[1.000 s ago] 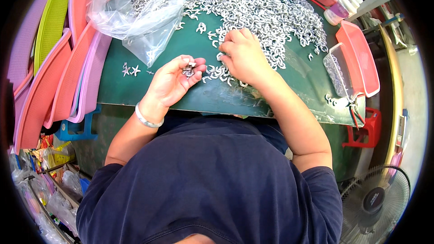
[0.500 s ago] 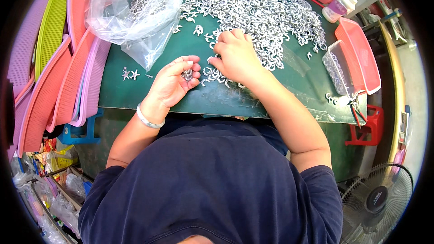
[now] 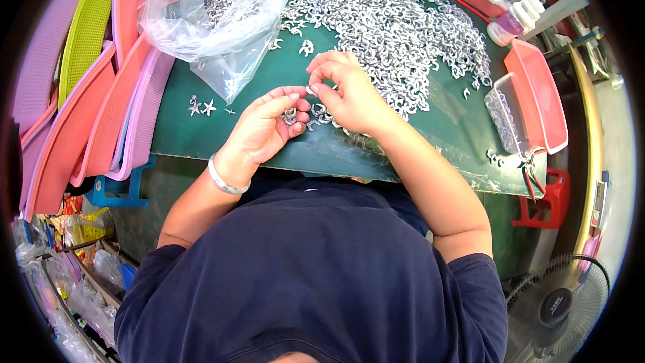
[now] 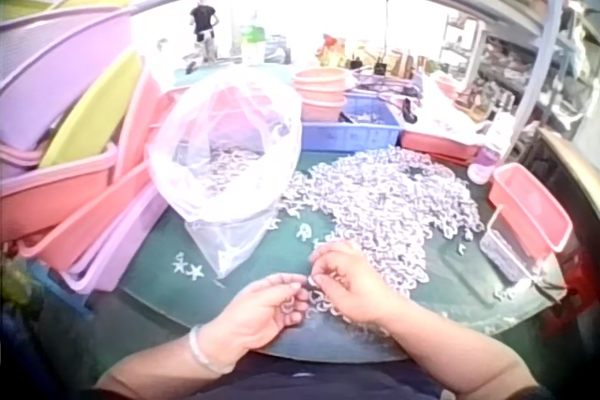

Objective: The person sorts small metal star and ring components, then joins them together by hand while seated at a workstation.

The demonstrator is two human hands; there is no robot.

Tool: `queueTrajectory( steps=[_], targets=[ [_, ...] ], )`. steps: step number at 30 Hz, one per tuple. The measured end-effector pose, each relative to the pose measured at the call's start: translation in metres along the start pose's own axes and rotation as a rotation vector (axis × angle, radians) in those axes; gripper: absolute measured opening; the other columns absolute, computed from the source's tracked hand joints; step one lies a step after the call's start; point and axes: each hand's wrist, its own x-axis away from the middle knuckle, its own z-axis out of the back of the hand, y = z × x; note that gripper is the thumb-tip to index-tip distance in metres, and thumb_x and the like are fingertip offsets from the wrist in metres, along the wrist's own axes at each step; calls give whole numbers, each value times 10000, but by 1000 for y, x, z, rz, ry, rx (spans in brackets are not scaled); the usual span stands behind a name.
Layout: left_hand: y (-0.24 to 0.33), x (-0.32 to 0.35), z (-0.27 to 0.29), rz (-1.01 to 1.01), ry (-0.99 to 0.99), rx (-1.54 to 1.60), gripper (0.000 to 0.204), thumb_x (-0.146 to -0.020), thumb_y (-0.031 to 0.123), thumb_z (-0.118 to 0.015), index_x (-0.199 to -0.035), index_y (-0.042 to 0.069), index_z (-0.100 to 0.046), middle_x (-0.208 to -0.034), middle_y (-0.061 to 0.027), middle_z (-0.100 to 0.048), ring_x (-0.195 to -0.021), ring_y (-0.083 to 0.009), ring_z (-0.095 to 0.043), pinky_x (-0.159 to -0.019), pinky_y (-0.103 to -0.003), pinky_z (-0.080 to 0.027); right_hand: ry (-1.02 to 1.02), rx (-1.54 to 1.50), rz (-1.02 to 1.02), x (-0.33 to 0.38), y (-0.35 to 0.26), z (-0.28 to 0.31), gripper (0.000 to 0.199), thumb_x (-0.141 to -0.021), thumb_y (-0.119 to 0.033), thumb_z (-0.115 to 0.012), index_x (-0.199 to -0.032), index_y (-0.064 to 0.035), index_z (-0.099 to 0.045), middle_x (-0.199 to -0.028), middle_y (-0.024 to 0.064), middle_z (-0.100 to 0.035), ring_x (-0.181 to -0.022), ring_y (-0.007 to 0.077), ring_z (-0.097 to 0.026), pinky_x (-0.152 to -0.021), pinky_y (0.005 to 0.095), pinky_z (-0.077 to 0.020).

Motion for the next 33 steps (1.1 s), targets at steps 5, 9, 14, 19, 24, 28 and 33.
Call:
queueTrajectory(
  steps=[5, 9, 14, 19, 24, 28, 33],
  targets=[
    [3, 6, -7, 6, -81, 76, 167, -893, 143, -509, -1003, 23, -546, -847, -51, -574, -735, -130, -552, -639, -242, -465, -14, -408, -93, -2, -4, 0, 19, -785, -24, -569, -790, -40, -560, -1049, 80, -538, -985, 165, -489, -855, 299, -390],
    [6, 10, -13, -11, -125, 97, 176, -898, 162, -511, -1001, 25, -552, -851, -52, -578, -736, -127, -553, -632, -237, -467, 29, -314, 8, -3, -7, 1, 46, -774, -27, -577, -804, -58, -560, -1043, 81, -541, -973, 196, -484, -858, 311, -380],
    [6, 18, -21, -40, -79, 98, 151, -881, 117, -537, -1002, 29, -554, -841, -48, -576, -727, -120, -547, -619, -229, -462, 152, 72, 273, -4, -14, 0, 106, -738, -5, -586, -813, -67, -544, -992, 91, -549, -911, 266, -479, -820, 352, -379],
    [1, 15, -20, -117, -43, 68, 132, -864, 85, -560, -984, 32, -557, -811, -32, -570, -700, -103, -539, -584, -220, -450, 208, 177, 359, -6, -18, -3, 119, -724, 11, -584, -804, -54, -524, -937, 100, -555, -853, 279, -486, -765, 357, -395],
    [-4, 12, -19, -188, 14, 50, 107, -849, 81, -587, -939, 30, -557, -753, -7, -548, -621, -70, -496, -511, -200, -397, 247, 257, 371, -6, -21, -7, 132, -704, 19, -587, -796, -36, -511, -890, 109, -559, -818, 289, -499, -741, 365, -408],
    [-6, 10, -18, -230, 19, 37, 95, -846, 87, -594, -916, 33, -562, -725, -1, -536, -586, -61, -471, -482, -190, -362, 283, 295, 374, -5, -21, -9, 143, -693, 19, -594, -792, -33, -505, -873, 107, -560, -807, 291, -506, -734, 366, -413],
    [-3, 9, -16, -266, -13, -31, 87, -838, 99, -606, -884, 38, -564, -693, 10, -515, -565, -47, -441, -472, -175, -333, 261, 178, 292, -3, -21, -9, 145, -711, 10, -603, -831, -26, -530, -866, 104, -565, -819, 283, -521, -735, 355, -424]
  ],
)
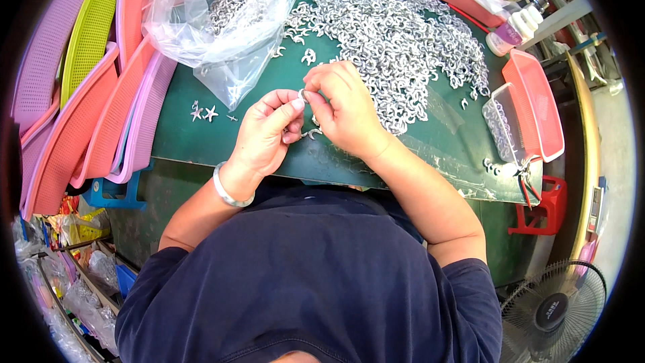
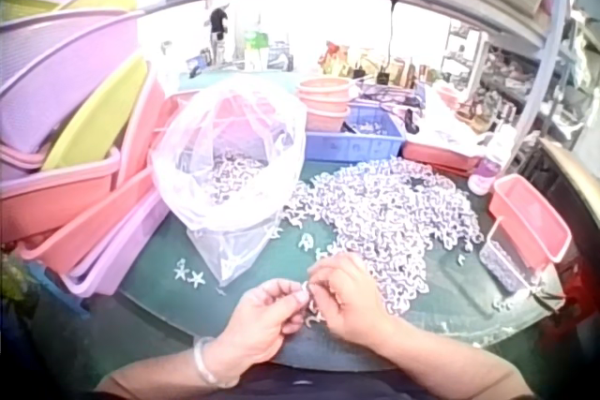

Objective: The person sorts small metal star and ring components, then joins them together by hand while seated at a workstation.

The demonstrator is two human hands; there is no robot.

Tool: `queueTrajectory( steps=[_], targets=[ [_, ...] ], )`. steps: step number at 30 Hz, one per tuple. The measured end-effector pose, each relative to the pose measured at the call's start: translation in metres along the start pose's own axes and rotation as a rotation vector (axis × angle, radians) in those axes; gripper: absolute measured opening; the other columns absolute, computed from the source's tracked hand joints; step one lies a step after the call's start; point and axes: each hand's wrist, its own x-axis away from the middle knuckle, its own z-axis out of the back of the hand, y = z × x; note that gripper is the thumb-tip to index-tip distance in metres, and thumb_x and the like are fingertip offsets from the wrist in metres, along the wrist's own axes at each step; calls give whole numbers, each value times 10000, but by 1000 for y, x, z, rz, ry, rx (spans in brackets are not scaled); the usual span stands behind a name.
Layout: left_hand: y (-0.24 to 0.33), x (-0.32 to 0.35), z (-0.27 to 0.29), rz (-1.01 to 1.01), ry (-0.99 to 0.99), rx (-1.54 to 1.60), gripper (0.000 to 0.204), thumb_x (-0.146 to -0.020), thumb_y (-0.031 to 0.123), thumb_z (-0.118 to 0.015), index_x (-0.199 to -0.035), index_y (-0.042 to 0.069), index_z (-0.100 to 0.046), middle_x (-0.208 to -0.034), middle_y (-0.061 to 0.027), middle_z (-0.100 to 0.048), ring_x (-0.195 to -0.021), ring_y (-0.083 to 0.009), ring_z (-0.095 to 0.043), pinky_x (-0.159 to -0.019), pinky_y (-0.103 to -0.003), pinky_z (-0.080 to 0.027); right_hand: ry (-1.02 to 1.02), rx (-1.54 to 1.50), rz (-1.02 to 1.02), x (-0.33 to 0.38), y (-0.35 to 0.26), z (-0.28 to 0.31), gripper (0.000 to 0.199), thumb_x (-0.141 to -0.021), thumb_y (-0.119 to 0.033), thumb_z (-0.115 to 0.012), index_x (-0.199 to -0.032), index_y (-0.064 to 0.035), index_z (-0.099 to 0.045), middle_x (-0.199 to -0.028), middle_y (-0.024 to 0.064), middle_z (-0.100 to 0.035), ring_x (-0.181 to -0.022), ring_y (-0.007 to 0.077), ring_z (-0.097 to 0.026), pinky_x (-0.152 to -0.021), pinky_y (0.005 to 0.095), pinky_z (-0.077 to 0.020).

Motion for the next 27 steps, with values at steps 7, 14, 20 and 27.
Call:
queueTrajectory(
  steps=[7, 14, 20, 27],
  targets=[
    [4, -1, 3, 17, -36, -80, 89, -832, 101, -612, -874, 40, -563, -683, 9, -510, -564, -48, -438, -472, -173, -329, -125, -335, -224, -1, 6, 7, 63, -768, -12, -601, -829, -3, -592, -855, 87, -580, -771, 197, -553, -695, 298, -442],
    [5, -3, 8, 82, -44, 80, 130, -876, 89, -523, -977, 20, -567, -820, -37, -569, -686, -103, -525, -579, -213, -437, -79, -592, -434, 2, 4, 6, 45, -788, -24, -606, -831, -10, -609, -868, 53, -582, -763, 107, -537, -671, 242, -432],
    [5, -5, 8, 107, -78, 168, 183, -890, 100, -503, -1048, 18, -546, -902, -52, -576, -810, -137, -565, -706, -240, -487, -68, -377, -223, 3, 8, 6, 71, -755, -18, -621, -825, -33, -615, -888, 65, -586, -837, 183, -549, -735, 289, -436],
    [2, -10, 18, 157, -55, 188, 218, -878, 71, -509, -1084, 3, -521, -901, -63, -572, -813, -145, -559, -713, -246, -485, -119, -113, -202, -7, 15, 21, 137, -762, -43, -601, -894, -59, -631, -927, 88, -604, -919, 261, -548, -812, 344, -427]
  ],
)
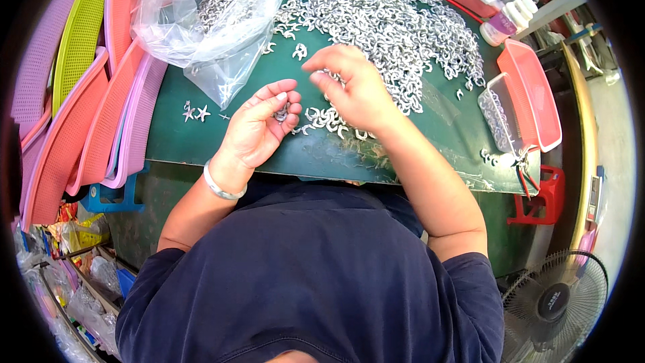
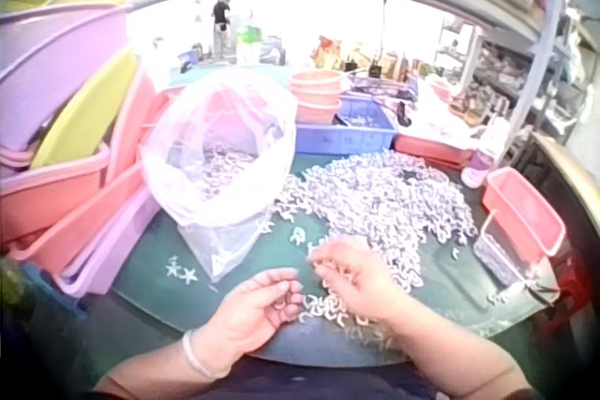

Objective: The person sorts small metal star and ring components, then joins them together by hand while seated at a workstation.

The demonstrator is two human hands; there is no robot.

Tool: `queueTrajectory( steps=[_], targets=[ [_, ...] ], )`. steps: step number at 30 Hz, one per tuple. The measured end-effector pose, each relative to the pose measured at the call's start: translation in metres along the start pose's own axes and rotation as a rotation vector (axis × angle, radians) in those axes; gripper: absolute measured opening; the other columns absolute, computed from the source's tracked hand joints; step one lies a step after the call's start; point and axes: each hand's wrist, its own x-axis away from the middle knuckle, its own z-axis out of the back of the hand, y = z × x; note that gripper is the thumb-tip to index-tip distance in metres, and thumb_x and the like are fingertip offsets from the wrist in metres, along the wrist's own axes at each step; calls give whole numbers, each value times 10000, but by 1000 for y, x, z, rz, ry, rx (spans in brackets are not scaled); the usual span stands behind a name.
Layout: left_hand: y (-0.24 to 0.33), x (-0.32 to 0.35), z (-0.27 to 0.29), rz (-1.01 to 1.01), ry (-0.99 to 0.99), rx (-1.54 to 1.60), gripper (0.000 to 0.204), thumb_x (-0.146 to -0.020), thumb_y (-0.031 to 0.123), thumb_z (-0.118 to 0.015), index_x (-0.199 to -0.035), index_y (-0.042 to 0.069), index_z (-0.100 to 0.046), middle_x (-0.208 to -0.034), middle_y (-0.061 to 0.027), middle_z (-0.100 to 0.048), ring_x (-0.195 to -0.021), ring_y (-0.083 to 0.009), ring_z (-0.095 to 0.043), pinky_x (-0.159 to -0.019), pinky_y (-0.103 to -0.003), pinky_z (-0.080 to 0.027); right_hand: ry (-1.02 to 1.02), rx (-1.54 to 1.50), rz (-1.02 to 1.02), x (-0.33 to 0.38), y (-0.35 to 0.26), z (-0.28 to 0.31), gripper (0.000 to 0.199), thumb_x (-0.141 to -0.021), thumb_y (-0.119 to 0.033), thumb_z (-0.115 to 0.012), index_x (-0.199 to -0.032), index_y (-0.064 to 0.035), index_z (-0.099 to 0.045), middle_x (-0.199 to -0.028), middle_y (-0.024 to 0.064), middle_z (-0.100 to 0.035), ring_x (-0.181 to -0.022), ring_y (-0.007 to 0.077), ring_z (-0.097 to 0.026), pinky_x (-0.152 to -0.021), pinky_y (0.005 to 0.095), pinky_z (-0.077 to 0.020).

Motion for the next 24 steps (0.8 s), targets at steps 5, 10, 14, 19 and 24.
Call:
queueTrajectory(
  steps=[5, 10, 14, 19, 24],
  targets=[
    [2, -1, 16, 37, 15, 9, 221, -879, 97, -492, -1069, -13, -521, -872, -72, -565, -795, -162, -558, -700, -269, -484, -151, 430, -13, 5, 24, 13, 127, -723, -102, -639, -844, -66, -650, -870, 68, -574, -872, 263, -511, -788, 357, -410],
    [2, 0, 12, 29, 72, -2, 286, -897, 138, -457, -1124, -34, -486, -972, -119, -567, -883, -213, -573, -788, -325, -490, -356, 623, -20, 8, 12, 5, 156, -676, -168, -683, -803, -80, -663, -917, 33, -541, -964, 234, -455, -827, 373, -365],
    [2, -1, 11, 39, 46, 57, 350, -898, 125, -422, -1195, -60, -420, -1111, -185, -527, -991, -271, -560, -886, -377, -469, -294, 575, 19, 11, 20, 0, 111, -675, -117, -662, -768, -57, -651, -905, 47, -547, -911, 254, -474, -807, 364, -389],
    [5, 0, 8, 35, 36, 42, 393, -869, 61, -406, -1237, -69, -363, -1158, -217, -493, -1048, -296, -540, -929, -404, -446, -173, 399, 43, 9, 22, -5, 91, -710, -99, -643, -789, -55, -657, -905, 62, -570, -881, 252, -500, -783, 354, -405],
    [5, 1, 3, 47, 30, 83, 397, -867, 44, -387, -1247, -63, -354, -1160, -216, -495, -1038, -294, -551, -942, -410, -438, -60, 128, 37, 5, 11, -14, 119, -715, -116, -661, -824, -70, -669, -922, 77, -572, -859, 260, -502, -754, 350, -421]
  ],
)
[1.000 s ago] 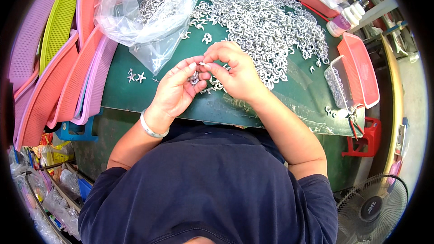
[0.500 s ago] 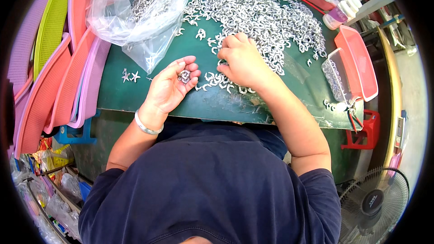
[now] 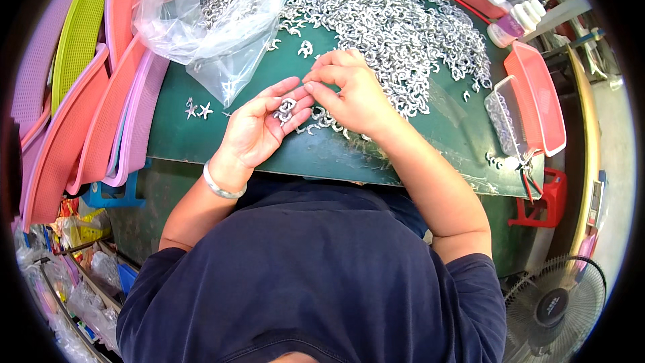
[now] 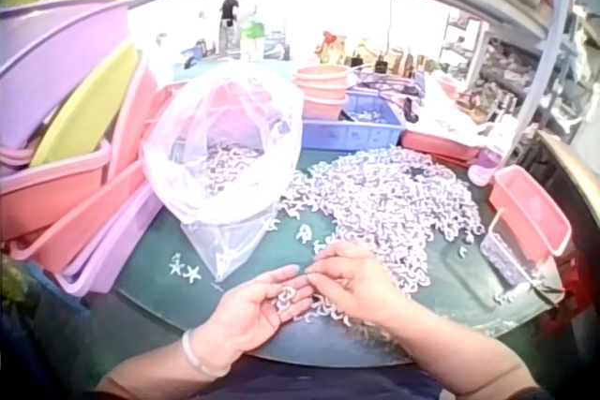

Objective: The person sorts small metal star and ring components, then joins them together by hand while seated at a workstation.

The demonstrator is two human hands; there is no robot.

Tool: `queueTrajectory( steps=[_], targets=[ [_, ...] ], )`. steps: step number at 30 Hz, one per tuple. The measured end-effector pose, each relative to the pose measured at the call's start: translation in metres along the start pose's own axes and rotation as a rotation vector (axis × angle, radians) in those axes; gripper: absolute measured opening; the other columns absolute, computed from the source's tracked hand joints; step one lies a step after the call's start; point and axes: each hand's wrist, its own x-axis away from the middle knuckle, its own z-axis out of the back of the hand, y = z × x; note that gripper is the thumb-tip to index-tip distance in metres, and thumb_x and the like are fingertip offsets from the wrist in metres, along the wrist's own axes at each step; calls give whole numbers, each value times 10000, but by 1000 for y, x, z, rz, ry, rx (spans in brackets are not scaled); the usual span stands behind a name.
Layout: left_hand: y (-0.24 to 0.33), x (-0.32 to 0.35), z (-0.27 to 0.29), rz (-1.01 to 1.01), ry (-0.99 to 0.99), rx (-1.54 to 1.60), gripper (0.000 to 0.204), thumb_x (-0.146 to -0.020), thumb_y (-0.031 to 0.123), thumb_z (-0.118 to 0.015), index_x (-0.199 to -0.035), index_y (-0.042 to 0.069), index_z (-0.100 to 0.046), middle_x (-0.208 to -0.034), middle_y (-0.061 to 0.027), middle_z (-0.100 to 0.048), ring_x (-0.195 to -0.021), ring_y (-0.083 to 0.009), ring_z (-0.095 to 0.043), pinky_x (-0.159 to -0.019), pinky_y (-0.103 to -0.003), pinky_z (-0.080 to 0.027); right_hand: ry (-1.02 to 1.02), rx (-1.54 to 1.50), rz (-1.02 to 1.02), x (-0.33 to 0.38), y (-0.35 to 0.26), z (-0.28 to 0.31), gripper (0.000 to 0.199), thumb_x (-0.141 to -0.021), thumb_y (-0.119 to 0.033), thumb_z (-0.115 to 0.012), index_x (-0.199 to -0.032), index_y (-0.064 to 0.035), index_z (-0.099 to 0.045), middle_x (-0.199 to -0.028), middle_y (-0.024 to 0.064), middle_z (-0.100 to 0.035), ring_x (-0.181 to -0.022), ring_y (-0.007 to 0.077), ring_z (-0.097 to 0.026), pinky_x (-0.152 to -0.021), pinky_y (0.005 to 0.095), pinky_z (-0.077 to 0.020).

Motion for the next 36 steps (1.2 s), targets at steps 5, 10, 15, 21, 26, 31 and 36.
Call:
queueTrajectory(
  steps=[5, 10, 15, 21, 26, 31, 36],
  targets=[
    [-1, -2, 5, -13, -96, 75, 386, -874, 44, -365, -1247, -57, -357, -1136, -204, -519, -1024, -289, -561, -937, -409, -446, 55, 45, 106, -4, -14, -3, 124, -710, -88, -665, -834, -84, -675, -902, 68, -574, -854, 253, -499, -753, 341, -418],
    [0, 0, 5, -4, -160, 100, 350, -887, 56, -383, -1217, -60, -398, -1093, -179, -544, -1009, -264, -570, -918, -384, -463, 84, -68, 9, -1, -11, -5, 118, -724, -84, -658, -840, -76, -674, -887, 69, -585, -859, 240, -514, -767, 337, -417],
    [-3, 4, -2, -38, -65, 16, 294, -887, 66, -461, -1157, -51, -466, -1040, -146, -558, -936, -214, -585, -882, -328, -483, 61, -115, -26, 3, -12, -6, 123, -732, -67, -644, -852, -69, -672, -896, 68, -596, -866, 243, -529, -776, 333, -420],
    [-7, 1, 5, -72, -51, -7, 206, -868, 65, -520, -1053, -26, -532, -930, -106, -575, -872, -193, -582, -811, -295, -501, 21, -133, -7, 5, -17, -7, 147, -745, -66, -623, -887, -55, -657, -903, 87, -597, -891, 256, -536, -781, 343, -426],
    [1, 9, 6, -76, 51, 32, 196, -850, 64, -524, -1024, -26, -540, -882, -99, -571, -828, -194, -587, -767, -294, -506, -23, 59, -66, 8, -8, 4, 122, -738, -92, -626, -851, -56, -652, -894, 84, -594, -859, 275, -524, -761, 373, -421],
    [3, 11, 18, -48, 67, 12, 198, -843, 63, -517, -1018, -28, -536, -862, -96, -566, -778, -183, -575, -712, -286, -504, -258, 316, -55, 19, -11, 8, 151, -697, -198, -671, -796, -84, -662, -841, 52, -556, -884, 246, -491, -788, 371, -372],
    [0, 14, 13, -40, 161, -102, 184, -844, 65, -520, -1009, -16, -538, -848, -79, -564, -724, -162, -554, -637, -261, -481, -269, 415, -62, 21, -17, -2, 132, -704, -196, -663, -764, -79, -662, -842, 34, -549, -892, 237, -476, -796, 365, -352]
  ],
)
